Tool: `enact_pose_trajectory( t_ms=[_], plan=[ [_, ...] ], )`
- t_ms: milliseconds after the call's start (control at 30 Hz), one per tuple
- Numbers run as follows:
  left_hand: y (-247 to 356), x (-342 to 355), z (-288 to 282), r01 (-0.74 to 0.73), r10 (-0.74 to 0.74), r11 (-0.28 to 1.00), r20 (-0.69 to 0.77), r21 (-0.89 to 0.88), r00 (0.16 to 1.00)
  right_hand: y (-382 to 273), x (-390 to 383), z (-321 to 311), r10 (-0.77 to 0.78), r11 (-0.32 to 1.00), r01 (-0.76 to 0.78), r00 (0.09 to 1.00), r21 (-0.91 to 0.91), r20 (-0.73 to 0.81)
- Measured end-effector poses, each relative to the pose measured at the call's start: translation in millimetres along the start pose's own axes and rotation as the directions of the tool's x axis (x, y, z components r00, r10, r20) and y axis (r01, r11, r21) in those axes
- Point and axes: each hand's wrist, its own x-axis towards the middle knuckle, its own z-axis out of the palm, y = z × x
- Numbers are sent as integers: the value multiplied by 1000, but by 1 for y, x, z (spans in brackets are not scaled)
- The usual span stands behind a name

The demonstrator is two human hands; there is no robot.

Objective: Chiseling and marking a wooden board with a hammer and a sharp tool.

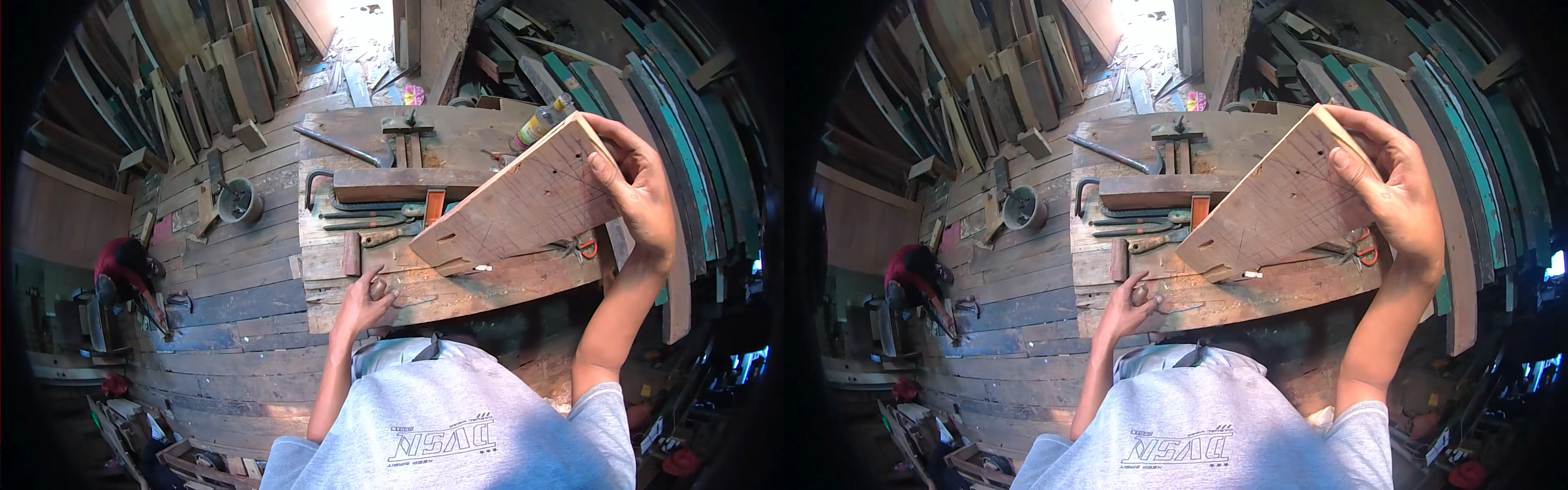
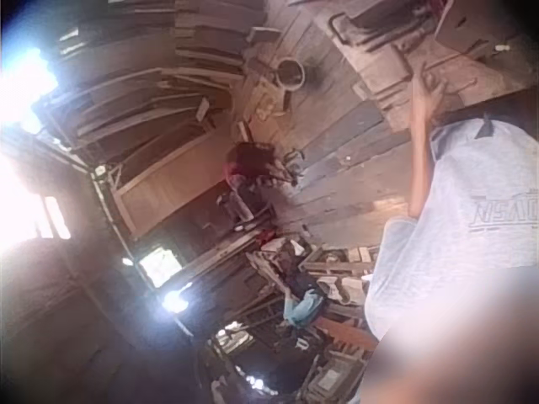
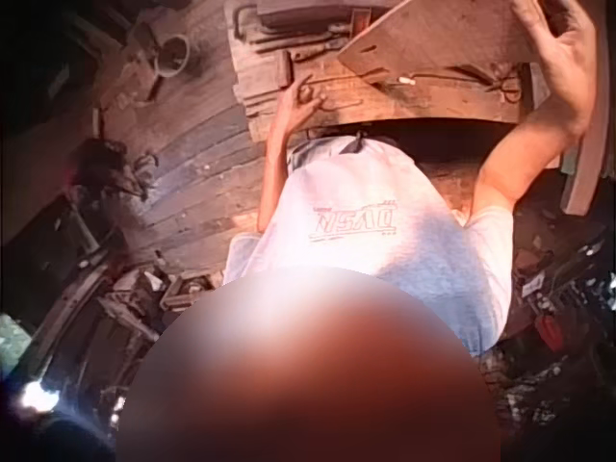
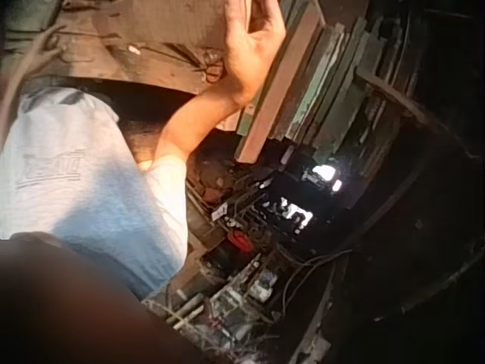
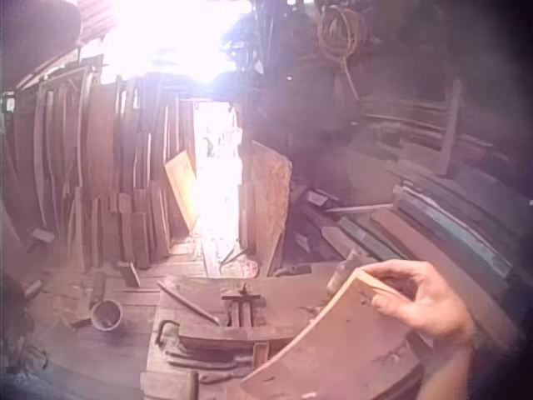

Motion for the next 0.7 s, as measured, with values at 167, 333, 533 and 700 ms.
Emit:
enact_pose_trajectory(
  t_ms=[167,333,533,700],
  plan=[
    [-9,2,-2,-7,7,1000,-29,-4,1000,1,-4,10,-5,999,7,998,32,-55],
    [-23,4,-5,46,-46,999,-21,-13,999,2,-9,2,-65,995,59,995,-77,-81],
    [-31,4,6,69,-74,997,-162,-37,984,31,-35,-30,-43,994,17,970,-111,-239],
    [-31,14,9,105,-126,977,-101,-187,987,100,-75,-70,126,969,-59,954,239,-274]
  ],
)
